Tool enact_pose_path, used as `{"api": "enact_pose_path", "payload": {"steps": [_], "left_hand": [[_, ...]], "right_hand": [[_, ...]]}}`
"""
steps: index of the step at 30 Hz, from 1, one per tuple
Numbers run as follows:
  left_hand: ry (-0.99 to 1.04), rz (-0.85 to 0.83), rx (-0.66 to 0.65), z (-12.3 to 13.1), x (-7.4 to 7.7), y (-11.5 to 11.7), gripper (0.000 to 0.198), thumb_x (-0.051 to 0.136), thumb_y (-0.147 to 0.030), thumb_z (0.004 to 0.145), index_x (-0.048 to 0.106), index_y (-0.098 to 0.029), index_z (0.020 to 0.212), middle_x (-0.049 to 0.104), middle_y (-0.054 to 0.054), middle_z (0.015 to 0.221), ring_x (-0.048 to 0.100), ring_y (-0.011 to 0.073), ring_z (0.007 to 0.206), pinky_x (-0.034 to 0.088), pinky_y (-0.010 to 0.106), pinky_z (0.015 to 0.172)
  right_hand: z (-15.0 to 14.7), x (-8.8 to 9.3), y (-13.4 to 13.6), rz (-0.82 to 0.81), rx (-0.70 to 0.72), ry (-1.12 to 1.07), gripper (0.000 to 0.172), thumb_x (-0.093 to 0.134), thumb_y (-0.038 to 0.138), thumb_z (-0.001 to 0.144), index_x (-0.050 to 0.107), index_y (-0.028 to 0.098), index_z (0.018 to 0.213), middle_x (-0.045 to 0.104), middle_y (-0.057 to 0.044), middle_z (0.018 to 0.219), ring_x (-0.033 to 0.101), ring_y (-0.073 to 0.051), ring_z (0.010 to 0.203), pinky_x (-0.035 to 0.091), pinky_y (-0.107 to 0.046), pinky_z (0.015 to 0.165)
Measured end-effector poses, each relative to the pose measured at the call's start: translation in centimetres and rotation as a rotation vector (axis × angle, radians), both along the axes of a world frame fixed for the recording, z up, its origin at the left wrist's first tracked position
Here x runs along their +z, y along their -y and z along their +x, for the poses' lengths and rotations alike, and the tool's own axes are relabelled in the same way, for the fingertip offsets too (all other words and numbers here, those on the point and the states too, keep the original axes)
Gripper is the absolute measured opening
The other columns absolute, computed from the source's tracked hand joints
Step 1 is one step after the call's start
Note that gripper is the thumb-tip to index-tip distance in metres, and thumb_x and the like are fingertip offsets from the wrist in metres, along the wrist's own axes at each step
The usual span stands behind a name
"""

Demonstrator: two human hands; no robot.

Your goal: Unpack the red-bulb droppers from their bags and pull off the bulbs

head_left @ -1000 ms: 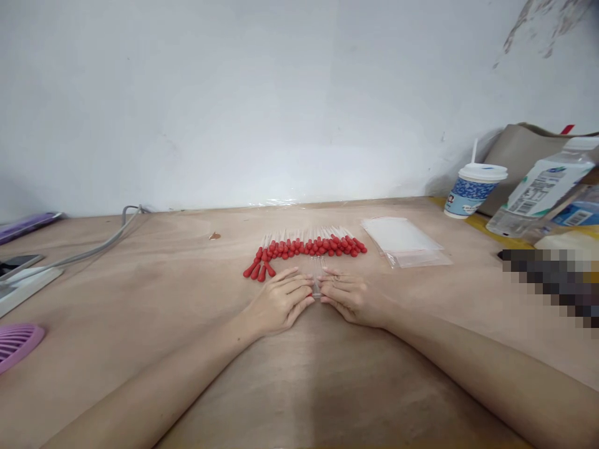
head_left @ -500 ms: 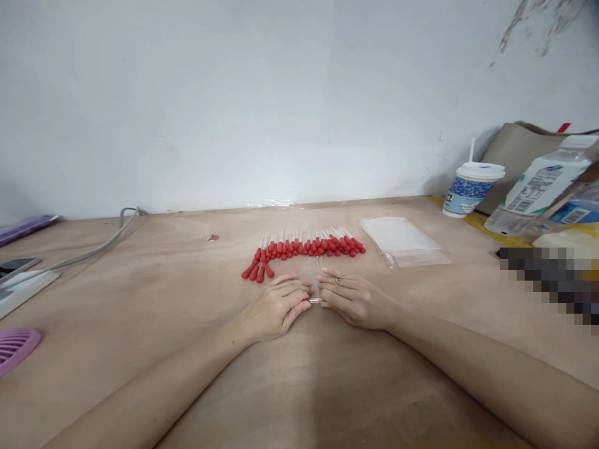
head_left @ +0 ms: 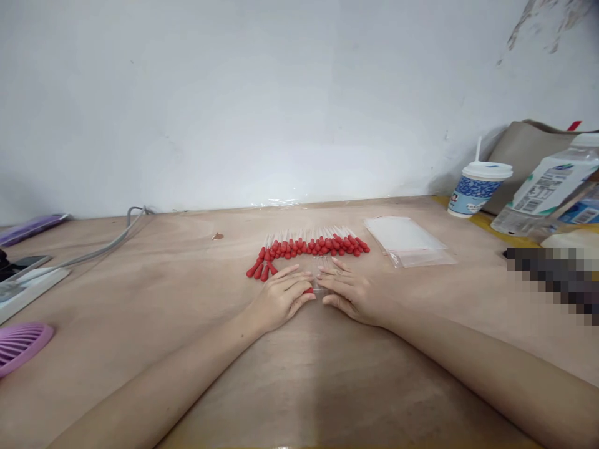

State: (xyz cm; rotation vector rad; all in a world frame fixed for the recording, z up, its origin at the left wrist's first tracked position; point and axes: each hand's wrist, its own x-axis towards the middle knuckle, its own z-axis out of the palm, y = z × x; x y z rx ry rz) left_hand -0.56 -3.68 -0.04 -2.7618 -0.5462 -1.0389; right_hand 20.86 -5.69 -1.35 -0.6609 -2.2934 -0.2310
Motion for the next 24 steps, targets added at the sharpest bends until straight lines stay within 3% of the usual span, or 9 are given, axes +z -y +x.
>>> {"api": "enact_pose_path", "payload": {"steps": [10,17,24], "left_hand": [[-0.014,0.186,-0.017,0.84,0.55,-0.34,0.015,0.054,-0.017,0.083,0.058,-0.014,0.097,0.067,0.007,0.1,0.06,0.0165,0.101,0.041,0.038,0.099],[-0.073,0.07,-0.004,0.52,0.83,0.1,0.013,0.05,-0.019,0.085,0.06,-0.015,0.092,0.067,0.006,0.098,0.061,0.0164,0.097,0.042,0.038,0.097],[-0.089,-0.052,-0.001,0.02,0.55,0.09,0.016,0.046,-0.02,0.086,0.061,-0.016,0.091,0.067,0.005,0.096,0.059,0.0155,0.099,0.041,0.037,0.098]], "right_hand": [[-0.42,0.01,-0.47,0.008,0.034,-0.066,0.017,0.044,0.017,0.087,0.059,0.016,0.094,0.064,-0.01,0.107,0.058,-0.015,0.102,0.042,-0.037,0.099],[-0.36,0.71,0.1,0.045,0.013,0.033,0.017,0.042,0.016,0.088,0.059,0.015,0.086,0.068,-0.009,0.089,0.063,-0.014,0.088,0.045,-0.033,0.096],[-0.16,0.65,0.13,0.121,0.022,0.051,0.015,0.044,0.016,0.087,0.058,0.014,0.085,0.068,-0.007,0.09,0.061,-0.015,0.095,0.046,-0.033,0.096]]}}
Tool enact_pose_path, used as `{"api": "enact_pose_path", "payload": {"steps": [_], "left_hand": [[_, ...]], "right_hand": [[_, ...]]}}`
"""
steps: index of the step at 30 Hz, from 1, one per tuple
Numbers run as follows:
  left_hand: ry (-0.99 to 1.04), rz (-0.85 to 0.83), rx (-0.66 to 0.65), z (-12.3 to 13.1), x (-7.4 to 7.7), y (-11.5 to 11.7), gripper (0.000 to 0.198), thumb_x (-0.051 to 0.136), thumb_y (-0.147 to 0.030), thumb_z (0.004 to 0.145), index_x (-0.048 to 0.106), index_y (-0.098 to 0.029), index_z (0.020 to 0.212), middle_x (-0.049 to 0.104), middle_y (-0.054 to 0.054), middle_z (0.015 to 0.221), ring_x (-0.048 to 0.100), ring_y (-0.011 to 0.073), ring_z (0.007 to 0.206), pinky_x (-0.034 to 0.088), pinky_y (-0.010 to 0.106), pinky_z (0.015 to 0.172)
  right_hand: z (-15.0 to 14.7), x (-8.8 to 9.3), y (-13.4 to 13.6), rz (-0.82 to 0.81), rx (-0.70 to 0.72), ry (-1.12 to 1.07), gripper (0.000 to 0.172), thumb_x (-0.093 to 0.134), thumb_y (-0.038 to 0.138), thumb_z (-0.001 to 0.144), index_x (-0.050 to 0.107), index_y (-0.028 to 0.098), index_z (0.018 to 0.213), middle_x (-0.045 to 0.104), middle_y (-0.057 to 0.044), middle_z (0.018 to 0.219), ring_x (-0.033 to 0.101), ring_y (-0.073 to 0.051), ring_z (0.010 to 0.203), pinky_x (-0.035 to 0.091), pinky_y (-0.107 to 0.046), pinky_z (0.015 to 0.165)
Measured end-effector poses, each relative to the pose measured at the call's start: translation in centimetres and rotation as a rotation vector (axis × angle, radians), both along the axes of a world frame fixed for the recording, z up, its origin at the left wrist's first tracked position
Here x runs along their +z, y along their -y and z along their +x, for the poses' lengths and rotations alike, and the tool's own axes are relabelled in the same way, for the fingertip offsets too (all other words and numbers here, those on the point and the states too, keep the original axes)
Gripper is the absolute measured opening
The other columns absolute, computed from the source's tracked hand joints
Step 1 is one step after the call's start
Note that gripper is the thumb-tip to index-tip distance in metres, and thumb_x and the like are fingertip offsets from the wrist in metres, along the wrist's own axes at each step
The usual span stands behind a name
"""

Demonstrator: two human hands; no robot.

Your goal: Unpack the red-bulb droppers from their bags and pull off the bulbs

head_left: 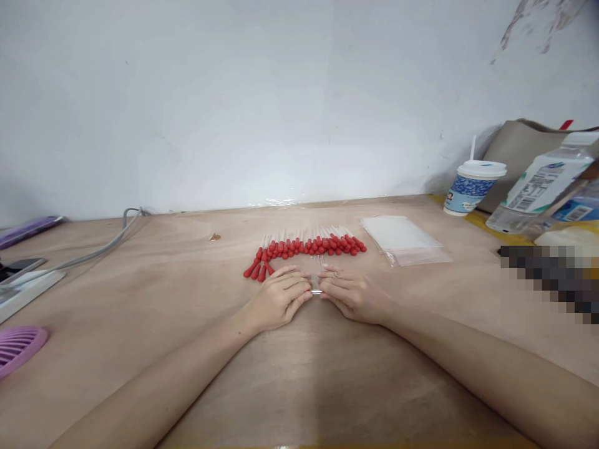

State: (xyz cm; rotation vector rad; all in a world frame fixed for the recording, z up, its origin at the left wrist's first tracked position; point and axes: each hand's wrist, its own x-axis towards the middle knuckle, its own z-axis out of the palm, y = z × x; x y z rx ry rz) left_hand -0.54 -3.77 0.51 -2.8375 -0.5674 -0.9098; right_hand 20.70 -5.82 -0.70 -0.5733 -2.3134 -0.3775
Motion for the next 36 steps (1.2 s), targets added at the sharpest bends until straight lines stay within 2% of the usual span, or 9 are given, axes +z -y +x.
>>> {"api": "enact_pose_path", "payload": {"steps": [15,21,23,25,28,30,32,34,36], "left_hand": [[-0.007,0.005,-0.024,-0.4,0.1,0.3,0.014,0.046,-0.02,0.087,0.06,-0.016,0.091,0.068,0.005,0.092,0.059,0.0155,0.101,0.042,0.036,0.096],[0.021,0.071,-0.039,-1.0,-0.1,0.4,0.011,0.048,-0.02,0.086,0.059,-0.016,0.088,0.069,0.005,0.088,0.06,0.016,0.099,0.044,0.034,0.093],[0.067,0.081,-0.004,-1.7,-0.1,0.2,0.012,0.047,-0.018,0.086,0.059,-0.017,0.087,0.069,0.004,0.088,0.06,0.0163,0.098,0.044,0.035,0.091],[0.145,0.087,0.096,-2.5,0.4,-0.3,0.013,0.047,-0.019,0.086,0.06,-0.018,0.085,0.068,0.004,0.088,0.061,0.0166,0.093,0.045,0.034,0.087],[0.266,0.032,0.374,-3.9,1.8,-1.3,0.018,0.048,-0.027,0.085,0.063,-0.019,0.083,0.066,0.003,0.084,0.06,0.0156,0.079,0.046,0.029,0.075],[0.302,-0.087,0.591,-5.1,2.8,-2.3,0.025,0.046,-0.035,0.085,0.065,-0.02,0.083,0.063,0.002,0.077,0.057,0.0147,0.07,0.044,0.025,0.065],[0.287,-0.236,0.777,-6.3,3.4,-3.4,0.032,0.043,-0.042,0.083,0.066,-0.019,0.08,0.061,0.001,0.068,0.055,0.0147,0.063,0.041,0.024,0.057],[0.258,-0.386,0.885,-7.5,3.4,-4.4,0.037,0.043,-0.045,0.08,0.067,-0.018,0.076,0.06,0.0,0.061,0.055,0.0156,0.06,0.039,0.024,0.054],[0.258,-0.529,0.898,-8.3,2.8,-5.2,0.038,0.045,-0.047,0.076,0.068,-0.017,0.077,0.064,0.0,0.064,0.057,0.0169,0.062,0.039,0.024,0.055]], "right_hand": [[0.8,0.0,0.3,0.165,0.014,0.062,0.016,0.049,0.011,0.084,0.06,0.01,0.096,0.067,-0.01,0.098,0.054,-0.02,0.109,0.043,-0.037,0.1],[1.5,-0.2,0.3,0.165,0.052,0.048,0.02,0.048,0.01,0.084,0.058,0.01,0.101,0.065,-0.011,0.102,0.051,-0.02,0.113,0.043,-0.04,0.1],[2.1,-0.3,0.1,0.138,0.019,-0.011,0.021,0.045,0.01,0.085,0.058,0.012,0.102,0.065,-0.01,0.102,0.052,-0.02,0.112,0.044,-0.042,0.097],[2.4,-0.4,-0.2,0.081,-0.084,-0.118,0.021,0.045,0.012,0.086,0.059,0.015,0.101,0.066,-0.007,0.097,0.057,-0.018,0.103,0.048,-0.039,0.089],[2.4,-0.5,-0.6,0.009,-0.322,-0.221,0.018,0.048,0.02,0.085,0.062,0.018,0.098,0.066,-0.003,0.079,0.059,-0.016,0.078,0.048,-0.032,0.071],[2.0,-0.6,-0.7,-0.013,-0.481,-0.213,0.02,0.048,0.022,0.085,0.063,0.018,0.098,0.066,-0.004,0.074,0.056,-0.016,0.071,0.043,-0.031,0.068],[1.6,-0.7,-0.8,-0.046,-0.581,-0.192,0.023,0.046,0.021,0.084,0.063,0.017,0.1,0.066,-0.005,0.076,0.056,-0.018,0.073,0.039,-0.033,0.071],[1.3,-0.8,-0.9,-0.099,-0.625,-0.191,0.024,0.044,0.018,0.082,0.062,0.016,0.099,0.066,-0.006,0.079,0.057,-0.019,0.076,0.037,-0.033,0.073],[1.2,-0.9,-0.9,-0.151,-0.642,-0.202,0.021,0.044,0.017,0.08,0.061,0.016,0.092,0.065,-0.004,0.075,0.057,-0.019,0.073,0.036,-0.032,0.072]]}}
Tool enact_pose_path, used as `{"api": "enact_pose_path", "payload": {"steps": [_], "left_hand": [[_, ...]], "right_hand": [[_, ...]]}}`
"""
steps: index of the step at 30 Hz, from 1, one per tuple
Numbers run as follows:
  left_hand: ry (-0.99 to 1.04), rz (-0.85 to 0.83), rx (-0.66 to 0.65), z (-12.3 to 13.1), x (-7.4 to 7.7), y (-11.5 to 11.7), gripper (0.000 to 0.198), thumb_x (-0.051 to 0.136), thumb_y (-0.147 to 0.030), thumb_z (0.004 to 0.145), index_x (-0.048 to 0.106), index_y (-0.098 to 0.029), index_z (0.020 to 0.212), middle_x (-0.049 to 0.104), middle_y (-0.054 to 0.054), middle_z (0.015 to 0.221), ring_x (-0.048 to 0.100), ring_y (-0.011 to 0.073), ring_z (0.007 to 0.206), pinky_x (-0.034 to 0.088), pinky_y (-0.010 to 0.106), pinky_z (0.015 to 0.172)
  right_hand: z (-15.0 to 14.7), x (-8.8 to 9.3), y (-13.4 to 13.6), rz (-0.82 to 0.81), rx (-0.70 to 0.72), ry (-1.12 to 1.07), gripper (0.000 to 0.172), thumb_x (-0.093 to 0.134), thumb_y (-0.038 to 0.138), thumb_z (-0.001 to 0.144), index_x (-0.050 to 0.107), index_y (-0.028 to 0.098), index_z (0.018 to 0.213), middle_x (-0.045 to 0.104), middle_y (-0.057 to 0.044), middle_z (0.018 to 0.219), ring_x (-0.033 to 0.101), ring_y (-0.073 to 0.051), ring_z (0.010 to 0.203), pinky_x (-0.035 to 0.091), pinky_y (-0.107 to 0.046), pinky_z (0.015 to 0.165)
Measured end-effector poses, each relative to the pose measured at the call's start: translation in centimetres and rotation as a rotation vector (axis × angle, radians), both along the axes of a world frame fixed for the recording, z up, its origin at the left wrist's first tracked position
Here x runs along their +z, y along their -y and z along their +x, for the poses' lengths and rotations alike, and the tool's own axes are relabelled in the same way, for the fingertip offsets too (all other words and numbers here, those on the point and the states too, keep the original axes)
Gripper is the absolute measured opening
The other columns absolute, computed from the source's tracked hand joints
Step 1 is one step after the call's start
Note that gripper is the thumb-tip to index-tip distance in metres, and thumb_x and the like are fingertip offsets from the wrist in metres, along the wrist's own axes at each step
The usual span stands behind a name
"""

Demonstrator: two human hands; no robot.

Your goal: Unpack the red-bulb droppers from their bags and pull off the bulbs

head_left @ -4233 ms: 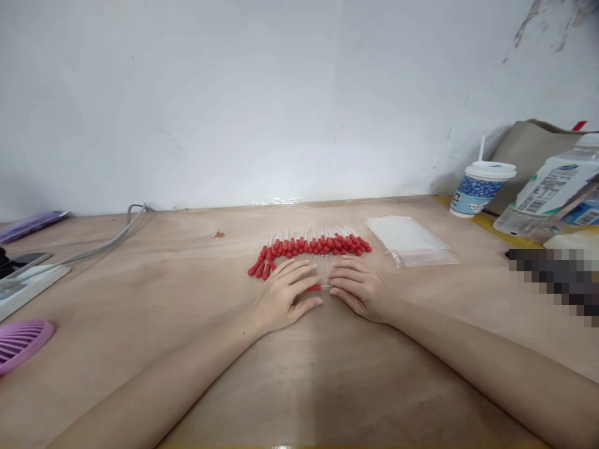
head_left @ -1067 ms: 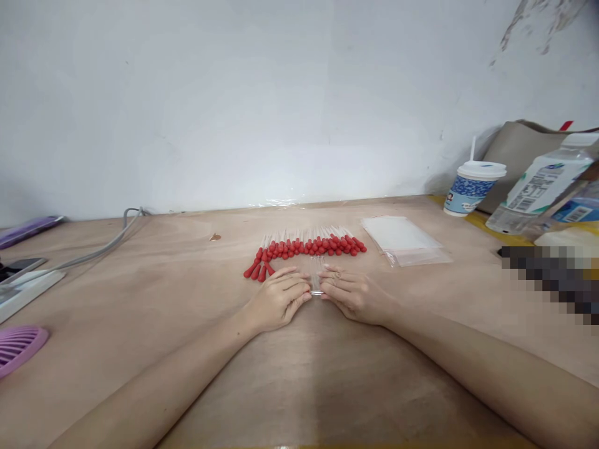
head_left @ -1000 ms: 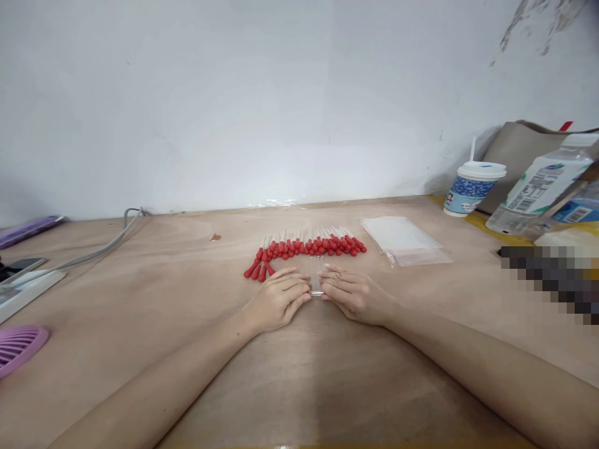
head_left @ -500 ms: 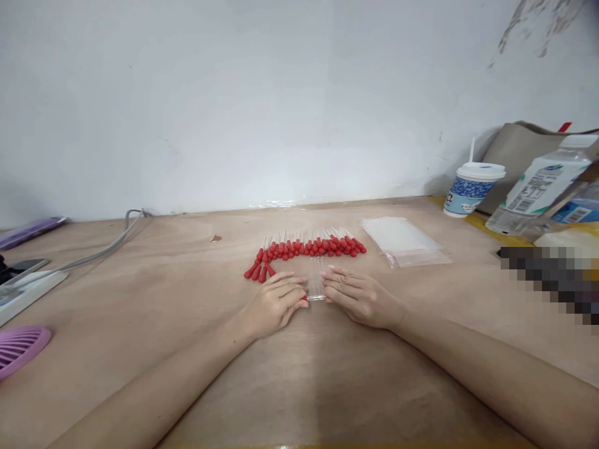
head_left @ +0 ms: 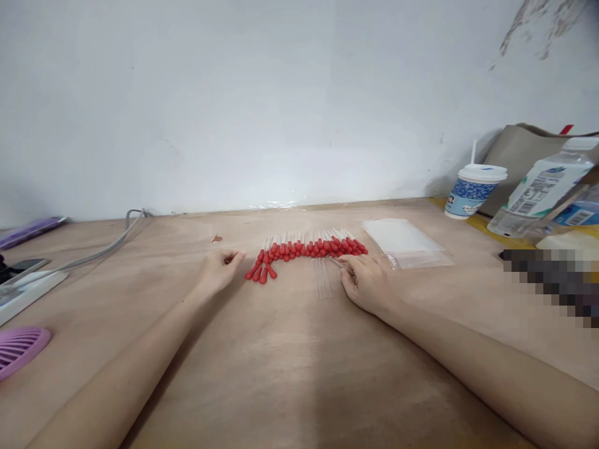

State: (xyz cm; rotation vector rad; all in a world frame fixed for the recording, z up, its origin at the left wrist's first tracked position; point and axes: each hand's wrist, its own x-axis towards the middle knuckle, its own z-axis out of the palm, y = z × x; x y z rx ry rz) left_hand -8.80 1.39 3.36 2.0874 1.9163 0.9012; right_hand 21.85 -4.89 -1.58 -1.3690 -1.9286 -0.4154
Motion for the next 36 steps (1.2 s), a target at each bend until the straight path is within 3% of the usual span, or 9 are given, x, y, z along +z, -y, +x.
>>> {"api": "enact_pose_path", "payload": {"steps": [3,7,18,29,36], "left_hand": [[0.069,-0.105,-0.052,-0.3,-1.0,-0.4,0.038,0.047,-0.048,0.073,0.068,-0.017,0.078,0.068,0.001,0.072,0.06,0.0179,0.067,0.042,0.024,0.059],[0.032,-0.085,-0.045,0.0,-1.8,-0.2,0.041,0.046,-0.051,0.074,0.069,-0.018,0.082,0.069,0.003,0.075,0.061,0.0193,0.069,0.042,0.026,0.061],[0.068,-0.052,0.026,0.0,-2.0,-0.1,0.048,0.039,-0.054,0.078,0.069,-0.017,0.084,0.07,0.004,0.083,0.062,0.0212,0.075,0.043,0.026,0.062],[0.079,-0.039,0.015,-0.3,-2.3,-0.3,0.045,0.04,-0.053,0.079,0.068,-0.018,0.083,0.07,0.004,0.083,0.063,0.0204,0.076,0.043,0.025,0.063],[0.098,-0.03,0.005,-0.4,-2.6,-0.4,0.046,0.041,-0.054,0.078,0.068,-0.017,0.08,0.07,0.004,0.078,0.063,0.0207,0.074,0.043,0.026,0.063]], "right_hand": [[-0.1,-0.1,-0.1,-0.033,0.021,-0.022,0.016,0.044,0.015,0.079,0.06,0.017,0.082,0.064,-0.003,0.07,0.055,-0.017,0.069,0.035,-0.031,0.071],[-0.3,0.0,0.0,-0.039,0.096,-0.011,0.014,0.045,0.017,0.08,0.06,0.017,0.08,0.064,-0.002,0.072,0.054,-0.017,0.07,0.034,-0.032,0.073],[-0.6,1.0,1.1,-0.128,0.213,0.052,0.026,0.051,0.042,0.081,0.061,0.019,0.087,0.064,-0.005,0.083,0.052,-0.02,0.082,0.033,-0.034,0.075],[-0.6,0.9,0.9,-0.181,0.241,0.066,0.035,0.051,0.048,0.08,0.059,0.019,0.098,0.062,-0.008,0.095,0.052,-0.022,0.09,0.036,-0.037,0.082],[-0.8,0.9,0.5,-0.22,0.284,0.103,0.038,0.048,0.049,0.081,0.059,0.017,0.099,0.06,-0.009,0.09,0.05,-0.022,0.088,0.039,-0.039,0.081]]}}
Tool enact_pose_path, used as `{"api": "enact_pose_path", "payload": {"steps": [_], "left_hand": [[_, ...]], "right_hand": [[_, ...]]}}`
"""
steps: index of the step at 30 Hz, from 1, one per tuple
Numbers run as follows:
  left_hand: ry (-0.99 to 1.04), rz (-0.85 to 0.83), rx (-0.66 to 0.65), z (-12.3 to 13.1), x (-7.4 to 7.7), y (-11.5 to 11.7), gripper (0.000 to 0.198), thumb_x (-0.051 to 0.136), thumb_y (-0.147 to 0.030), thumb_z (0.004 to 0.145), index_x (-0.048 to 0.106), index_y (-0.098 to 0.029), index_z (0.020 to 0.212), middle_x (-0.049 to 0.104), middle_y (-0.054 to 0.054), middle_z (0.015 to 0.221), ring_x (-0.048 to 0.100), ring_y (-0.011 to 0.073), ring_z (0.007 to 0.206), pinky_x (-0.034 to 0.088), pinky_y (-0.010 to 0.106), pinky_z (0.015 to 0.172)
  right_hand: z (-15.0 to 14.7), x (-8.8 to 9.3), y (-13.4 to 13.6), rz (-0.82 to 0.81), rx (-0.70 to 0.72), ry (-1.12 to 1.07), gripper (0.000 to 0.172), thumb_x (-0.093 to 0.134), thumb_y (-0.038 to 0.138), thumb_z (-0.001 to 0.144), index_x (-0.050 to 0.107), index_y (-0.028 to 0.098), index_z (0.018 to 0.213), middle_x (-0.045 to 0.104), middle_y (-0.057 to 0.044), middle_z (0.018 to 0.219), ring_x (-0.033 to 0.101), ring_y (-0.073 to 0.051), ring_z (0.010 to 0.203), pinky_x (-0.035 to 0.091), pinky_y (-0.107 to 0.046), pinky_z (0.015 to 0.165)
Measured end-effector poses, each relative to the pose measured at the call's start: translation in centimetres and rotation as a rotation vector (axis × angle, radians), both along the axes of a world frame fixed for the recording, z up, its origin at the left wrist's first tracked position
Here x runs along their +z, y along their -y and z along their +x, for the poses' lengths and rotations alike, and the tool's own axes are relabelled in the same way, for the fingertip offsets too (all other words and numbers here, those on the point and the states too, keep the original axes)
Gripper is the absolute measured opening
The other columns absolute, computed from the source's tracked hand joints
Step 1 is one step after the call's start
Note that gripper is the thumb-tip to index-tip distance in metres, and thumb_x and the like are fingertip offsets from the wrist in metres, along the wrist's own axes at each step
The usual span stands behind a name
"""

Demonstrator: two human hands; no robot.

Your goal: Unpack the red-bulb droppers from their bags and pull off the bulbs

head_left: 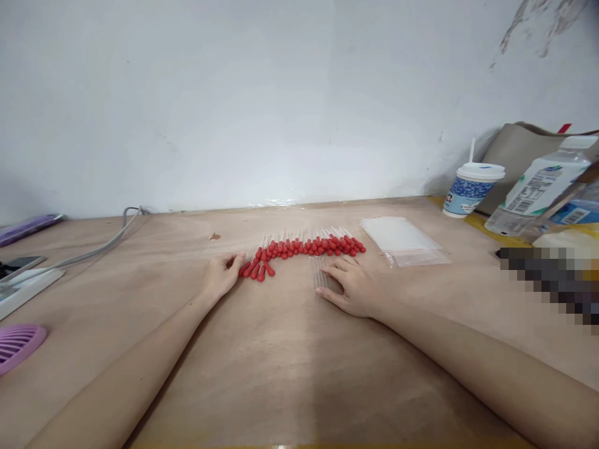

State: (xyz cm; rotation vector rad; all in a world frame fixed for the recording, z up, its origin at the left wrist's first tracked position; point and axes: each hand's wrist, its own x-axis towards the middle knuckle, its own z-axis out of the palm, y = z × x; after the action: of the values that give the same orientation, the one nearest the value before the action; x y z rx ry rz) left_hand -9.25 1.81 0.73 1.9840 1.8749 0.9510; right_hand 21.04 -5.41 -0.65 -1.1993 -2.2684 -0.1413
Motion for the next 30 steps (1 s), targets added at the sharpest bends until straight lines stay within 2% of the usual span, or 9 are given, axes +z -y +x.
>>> {"api": "enact_pose_path", "payload": {"steps": [8,18,24,30], "left_hand": [[0.039,-0.004,0.008,0.4,0.3,0.3,0.044,0.043,-0.054,0.076,0.066,-0.017,0.081,0.07,0.004,0.077,0.062,0.0185,0.068,0.044,0.025,0.061],[0.026,0.015,0.042,0.4,0.4,0.2,0.042,0.043,-0.052,0.076,0.064,-0.016,0.085,0.066,0.004,0.072,0.058,0.0168,0.063,0.041,0.025,0.058],[-0.016,0.161,0.132,0.4,0.3,0.0,0.037,0.044,-0.049,0.076,0.061,-0.017,0.085,0.055,0.001,0.065,0.052,0.015,0.06,0.039,0.025,0.056],[-0.011,0.236,0.118,0.7,-0.1,-0.2,0.029,0.047,-0.045,0.075,0.06,-0.019,0.082,0.051,0.0,0.071,0.047,0.0129,0.059,0.037,0.024,0.055]], "right_hand": [[0.5,0.2,0.3,-0.005,0.068,-0.074,0.039,0.051,0.048,0.08,0.056,0.017,0.104,0.058,-0.01,0.096,0.051,-0.022,0.091,0.043,-0.04,0.081],[1.3,0.2,0.8,-0.131,0.064,-0.106,0.056,0.053,0.053,0.077,0.047,0.016,0.118,0.052,-0.013,0.114,0.049,-0.024,0.105,0.043,-0.042,0.088],[1.5,0.0,0.7,-0.144,0.058,-0.089,0.062,0.052,0.056,0.076,0.043,0.016,0.122,0.051,-0.013,0.12,0.048,-0.025,0.111,0.041,-0.044,0.092],[1.5,0.0,0.5,-0.162,0.043,-0.062,0.061,0.05,0.054,0.078,0.043,0.014,0.124,0.05,-0.014,0.124,0.046,-0.025,0.114,0.04,-0.044,0.095]]}}
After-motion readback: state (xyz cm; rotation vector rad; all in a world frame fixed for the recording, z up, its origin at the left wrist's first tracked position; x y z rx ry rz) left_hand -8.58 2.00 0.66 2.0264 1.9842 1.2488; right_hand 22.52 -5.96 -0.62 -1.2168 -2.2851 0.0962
